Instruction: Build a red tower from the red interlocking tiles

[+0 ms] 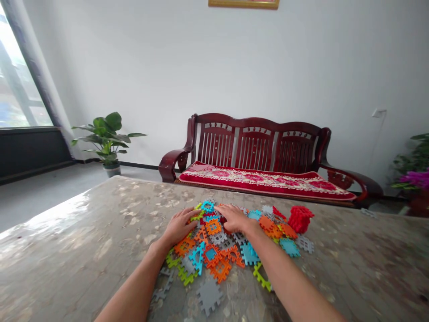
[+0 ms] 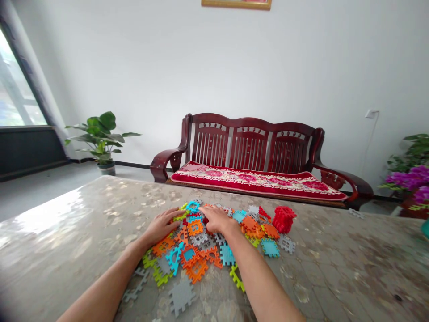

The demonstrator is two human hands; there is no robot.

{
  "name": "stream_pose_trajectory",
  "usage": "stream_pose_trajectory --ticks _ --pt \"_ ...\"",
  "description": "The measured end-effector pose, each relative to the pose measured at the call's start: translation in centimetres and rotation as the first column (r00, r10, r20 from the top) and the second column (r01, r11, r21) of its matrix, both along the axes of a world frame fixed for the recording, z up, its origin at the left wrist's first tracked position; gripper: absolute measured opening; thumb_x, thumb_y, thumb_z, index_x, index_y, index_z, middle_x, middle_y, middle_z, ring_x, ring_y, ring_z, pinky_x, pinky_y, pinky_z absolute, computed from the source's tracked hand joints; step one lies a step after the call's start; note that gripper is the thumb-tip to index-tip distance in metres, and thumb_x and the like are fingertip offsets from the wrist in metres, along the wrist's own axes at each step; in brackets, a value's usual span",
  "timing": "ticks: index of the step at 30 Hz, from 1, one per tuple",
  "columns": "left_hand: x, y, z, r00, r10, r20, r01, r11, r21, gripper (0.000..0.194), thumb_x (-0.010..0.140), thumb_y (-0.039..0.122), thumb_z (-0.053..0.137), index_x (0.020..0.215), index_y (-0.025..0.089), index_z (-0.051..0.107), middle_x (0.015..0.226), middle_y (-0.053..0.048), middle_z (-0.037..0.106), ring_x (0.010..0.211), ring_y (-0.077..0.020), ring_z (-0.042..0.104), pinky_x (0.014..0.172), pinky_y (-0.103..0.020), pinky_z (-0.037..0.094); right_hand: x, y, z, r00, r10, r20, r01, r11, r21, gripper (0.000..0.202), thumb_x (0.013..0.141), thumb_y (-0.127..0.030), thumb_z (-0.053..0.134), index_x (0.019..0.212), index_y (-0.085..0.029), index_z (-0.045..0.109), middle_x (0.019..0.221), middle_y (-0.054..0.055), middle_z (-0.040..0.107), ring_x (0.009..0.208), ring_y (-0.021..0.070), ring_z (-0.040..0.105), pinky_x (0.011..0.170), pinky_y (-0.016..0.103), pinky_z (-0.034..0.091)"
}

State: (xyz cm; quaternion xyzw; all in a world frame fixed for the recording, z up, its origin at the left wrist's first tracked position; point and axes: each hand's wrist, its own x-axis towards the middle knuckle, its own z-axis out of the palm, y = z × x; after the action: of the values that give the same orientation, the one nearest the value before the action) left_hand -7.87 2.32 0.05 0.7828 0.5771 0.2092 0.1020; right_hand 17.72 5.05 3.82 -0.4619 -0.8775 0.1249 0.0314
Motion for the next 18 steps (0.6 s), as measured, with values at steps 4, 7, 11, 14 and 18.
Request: stream_pose_trajectory --ticks 4,7,11,14,18 --pt "0.0 0.1 0.0 0.999 -0.041 0.003 0.041 0.999 0.010 0.045 0.088 0.036 0.050 0.130 0.035 0.064 0.142 -0.003 0.058 0.130 -0.0240 0.053 0.112 -0.040 0.036 0.3 -0.4 0.2 1.000 0.026 -0.001 -0.026 0.997 0.075 0.078 0.068 -0.009 0.054 0.144 -0.028 0.046 0.145 0.006 0.052 0.130 0.0251 0.048 0.110 0.041 0.036" --pt "-0.1 0.3 -0.3 0.998 -0.058 0.030 0.057 0.998 0.031 0.044 0.087 0.037 0.051 0.129 0.035 0.065 0.141 -0.002 0.059 0.130 -0.0244 0.053 0.113 -0.041 0.035 0.4 -0.9 0.2 1.000 0.029 0.005 -0.029 0.986 0.162 0.069 0.069 -0.013 0.056 0.137 -0.026 0.054 0.132 0.007 0.061 0.120 0.0257 0.055 0.104 0.039 0.041" --pt "-0.2 0.4 -0.6 0.996 -0.062 0.068 0.058 0.997 0.050 0.044 0.086 0.040 0.054 0.128 0.034 0.065 0.139 -0.001 0.061 0.130 -0.0243 0.053 0.113 -0.040 0.035 0.7 -1.6 0.0 0.999 0.032 -0.013 -0.028 0.971 0.239 0.055 0.078 -0.017 0.054 0.132 -0.025 0.058 0.126 0.007 0.065 0.116 0.0237 0.057 0.102 0.037 0.042" --pt "-0.2 0.3 -0.6 0.995 -0.070 0.073 0.067 0.997 0.046 0.047 0.085 0.041 0.055 0.131 0.032 0.063 0.139 -0.001 0.061 0.131 -0.0246 0.052 0.114 -0.041 0.035 0.9 -1.9 -0.1 0.998 0.005 -0.055 0.010 0.963 0.268 0.049 0.084 -0.014 0.049 0.130 -0.026 0.059 0.128 0.005 0.065 0.117 0.0212 0.057 0.104 0.035 0.041" --pt "-0.4 0.3 -0.6 0.995 -0.077 0.065 0.075 0.997 0.037 0.049 0.085 0.043 0.054 0.132 0.032 0.063 0.140 -0.002 0.060 0.130 -0.0255 0.052 0.114 -0.042 0.035 1.2 -2.1 -0.4 0.986 -0.065 -0.155 0.108 0.952 0.288 0.048 0.087 -0.012 0.044 0.132 -0.024 0.058 0.127 0.005 0.067 0.116 0.0193 0.060 0.104 0.032 0.042"
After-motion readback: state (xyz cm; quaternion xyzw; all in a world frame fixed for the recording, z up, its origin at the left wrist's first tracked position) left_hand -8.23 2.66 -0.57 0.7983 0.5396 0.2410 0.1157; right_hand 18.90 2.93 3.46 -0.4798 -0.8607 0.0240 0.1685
